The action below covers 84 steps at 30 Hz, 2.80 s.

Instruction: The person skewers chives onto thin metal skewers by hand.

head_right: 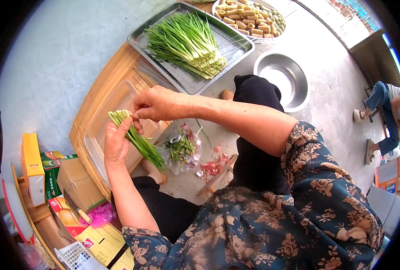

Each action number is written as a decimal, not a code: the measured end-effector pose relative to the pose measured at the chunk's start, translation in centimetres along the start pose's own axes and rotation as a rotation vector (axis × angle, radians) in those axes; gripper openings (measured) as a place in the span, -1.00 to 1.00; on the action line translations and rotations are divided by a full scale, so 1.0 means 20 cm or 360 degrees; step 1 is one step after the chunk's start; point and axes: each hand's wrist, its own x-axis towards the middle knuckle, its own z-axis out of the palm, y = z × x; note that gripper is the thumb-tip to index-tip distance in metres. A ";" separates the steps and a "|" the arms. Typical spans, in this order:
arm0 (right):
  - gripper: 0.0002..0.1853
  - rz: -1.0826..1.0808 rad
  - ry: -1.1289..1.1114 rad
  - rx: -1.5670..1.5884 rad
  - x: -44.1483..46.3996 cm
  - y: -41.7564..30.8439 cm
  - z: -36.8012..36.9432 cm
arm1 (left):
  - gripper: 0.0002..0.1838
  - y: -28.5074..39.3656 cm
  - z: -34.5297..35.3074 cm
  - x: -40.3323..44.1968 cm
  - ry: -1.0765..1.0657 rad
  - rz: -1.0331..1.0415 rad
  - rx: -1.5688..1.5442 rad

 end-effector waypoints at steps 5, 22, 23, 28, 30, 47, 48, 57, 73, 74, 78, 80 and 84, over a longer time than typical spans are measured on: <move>-0.79 -0.0023 -0.0098 -0.0011 0.00 0.01 0.02 | -0.79 0.01 -0.01 -0.01 -0.0097 -0.0022 0.0119; -0.74 0.0077 0.0200 0.0199 0.00 0.05 -0.01 | -0.80 0.09 -0.24 -0.07 0.0702 0.0400 -0.0069; -0.74 0.0085 0.0212 0.0192 0.01 0.06 0.00 | -0.81 0.05 -0.20 -0.04 0.0867 0.0317 0.0195; -0.43 0.0137 0.0353 0.0351 0.07 0.08 0.12 | -0.66 -0.15 0.08 0.08 0.0966 0.0495 0.1758; -0.53 0.0245 0.0428 0.0923 0.07 0.07 0.17 | -0.43 -0.07 0.29 0.07 0.0933 0.0285 0.1975; -0.85 0.0224 0.0118 0.1041 0.08 0.07 0.02 | -0.16 -0.10 0.29 0.04 0.0487 0.0433 0.0980; -0.84 0.0197 -0.0018 0.0976 0.09 0.06 -0.01 | -0.19 -0.09 0.29 0.04 0.0293 0.0435 0.0424; -0.76 0.0101 -0.0246 0.0743 0.10 0.06 -0.04 | -0.66 -0.07 0.18 -0.01 -0.0101 0.0016 -0.0181; -0.88 0.0215 0.0199 0.0893 0.12 0.07 0.00 | -0.72 -0.07 0.16 0.03 0.0273 0.0184 -0.0076; -0.88 0.0214 0.0206 0.0850 0.12 0.07 0.00 | -0.72 -0.07 0.15 0.03 0.0272 0.0185 -0.0076; -0.87 0.0158 0.0179 0.0693 0.12 0.09 0.01 | -0.71 -0.09 0.15 0.03 0.0276 0.0168 -0.0049; -0.88 0.0187 0.0168 0.0724 0.10 0.06 -0.01 | -0.70 -0.08 0.17 0.03 0.0282 0.0182 -0.0072; -0.89 0.0153 0.0211 0.0676 0.11 0.09 0.00 | -0.64 -0.08 0.16 0.03 0.0296 0.0117 -0.0236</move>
